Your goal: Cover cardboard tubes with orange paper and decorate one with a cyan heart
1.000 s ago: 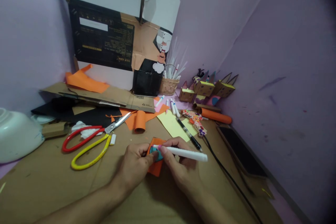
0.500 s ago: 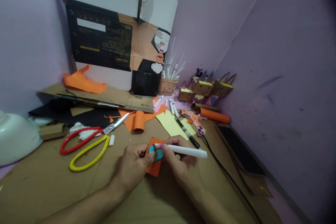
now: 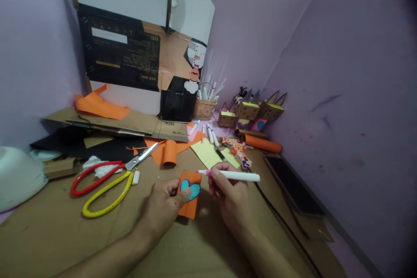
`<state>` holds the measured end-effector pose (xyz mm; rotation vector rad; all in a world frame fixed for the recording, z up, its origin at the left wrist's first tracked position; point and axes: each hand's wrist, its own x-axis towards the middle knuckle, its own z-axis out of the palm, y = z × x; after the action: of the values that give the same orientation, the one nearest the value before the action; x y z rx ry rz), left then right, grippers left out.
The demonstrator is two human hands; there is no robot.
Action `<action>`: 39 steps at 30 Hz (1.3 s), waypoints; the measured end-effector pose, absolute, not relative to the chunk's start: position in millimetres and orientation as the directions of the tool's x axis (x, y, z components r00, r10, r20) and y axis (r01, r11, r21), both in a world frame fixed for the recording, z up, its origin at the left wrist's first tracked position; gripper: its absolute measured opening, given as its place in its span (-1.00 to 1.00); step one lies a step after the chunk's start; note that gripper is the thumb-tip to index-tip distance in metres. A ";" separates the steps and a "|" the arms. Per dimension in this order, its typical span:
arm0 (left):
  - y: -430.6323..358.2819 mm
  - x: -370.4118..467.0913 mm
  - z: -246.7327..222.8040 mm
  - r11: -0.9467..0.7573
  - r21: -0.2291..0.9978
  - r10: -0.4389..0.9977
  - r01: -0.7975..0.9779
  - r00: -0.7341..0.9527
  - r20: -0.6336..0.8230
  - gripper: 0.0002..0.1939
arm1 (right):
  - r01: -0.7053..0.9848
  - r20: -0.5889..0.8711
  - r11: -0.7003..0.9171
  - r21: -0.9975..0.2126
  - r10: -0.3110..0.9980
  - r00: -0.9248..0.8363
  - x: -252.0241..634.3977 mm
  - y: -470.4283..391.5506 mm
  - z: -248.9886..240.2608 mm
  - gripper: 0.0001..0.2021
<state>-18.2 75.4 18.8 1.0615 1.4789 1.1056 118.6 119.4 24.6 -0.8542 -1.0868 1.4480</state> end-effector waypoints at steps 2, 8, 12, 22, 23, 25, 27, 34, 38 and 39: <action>75.0 -18.3 18.5 0.222 0.973 0.966 0.063 -0.150 -0.211 -0.68 | -0.442 -0.042 -0.117 -0.889 0.984 -0.174 118.5 123.7 26.5 -0.76; 76.6 -20.4 17.8 0.158 0.980 0.980 0.125 -0.143 -0.140 -0.66 | -0.542 -0.168 -0.253 -0.801 0.965 -0.202 116.5 126.7 29.8 -0.69; 76.3 -19.0 22.1 0.129 0.948 0.989 0.291 -0.106 -0.102 -0.65 | -0.569 -0.136 -0.214 -0.794 0.975 -0.177 116.8 126.0 30.6 -0.70; 69.5 -23.4 46.5 0.185 0.338 0.982 0.923 -0.187 -0.027 -0.51 | -0.542 -0.125 -0.195 -0.818 0.979 -0.163 119.4 124.8 30.4 -0.69; 70.7 -28.9 50.1 0.183 0.304 0.982 0.935 -0.189 -0.009 -0.49 | -0.543 -0.124 -0.194 -0.817 0.979 -0.163 119.3 125.0 30.1 -0.69; 74.4 -44.2 57.8 0.224 0.245 0.971 0.943 -0.238 0.028 -0.48 | -0.547 -0.119 -0.188 -0.816 0.980 -0.159 119.0 125.1 30.0 -0.68; 78.9 -63.8 64.6 0.335 0.167 0.938 0.927 -0.345 0.036 -0.49 | -0.548 -0.110 -0.176 -0.818 0.982 -0.151 118.8 124.8 30.5 -0.68; 81.9 -109.8 70.7 0.391 -0.015 0.915 0.920 -0.390 -0.100 -0.66 | -0.560 -0.088 -0.165 -0.812 0.983 -0.162 118.7 124.9 32.2 -0.69; 78.4 -102.4 67.2 0.296 -0.066 0.942 0.953 -0.303 -0.144 -0.73 | -0.555 -0.072 -0.151 -0.818 0.984 -0.161 118.2 125.0 31.6 -0.71; 77.9 -99.3 66.0 0.272 -0.070 0.948 0.960 -0.279 -0.150 -0.73 | -0.555 -0.073 -0.151 -0.818 0.984 -0.161 118.1 124.9 31.4 -0.71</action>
<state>-99.3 77.9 66.0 1.8369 2.4421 -0.2250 118.1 124.9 31.4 -0.7636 -0.7809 1.6164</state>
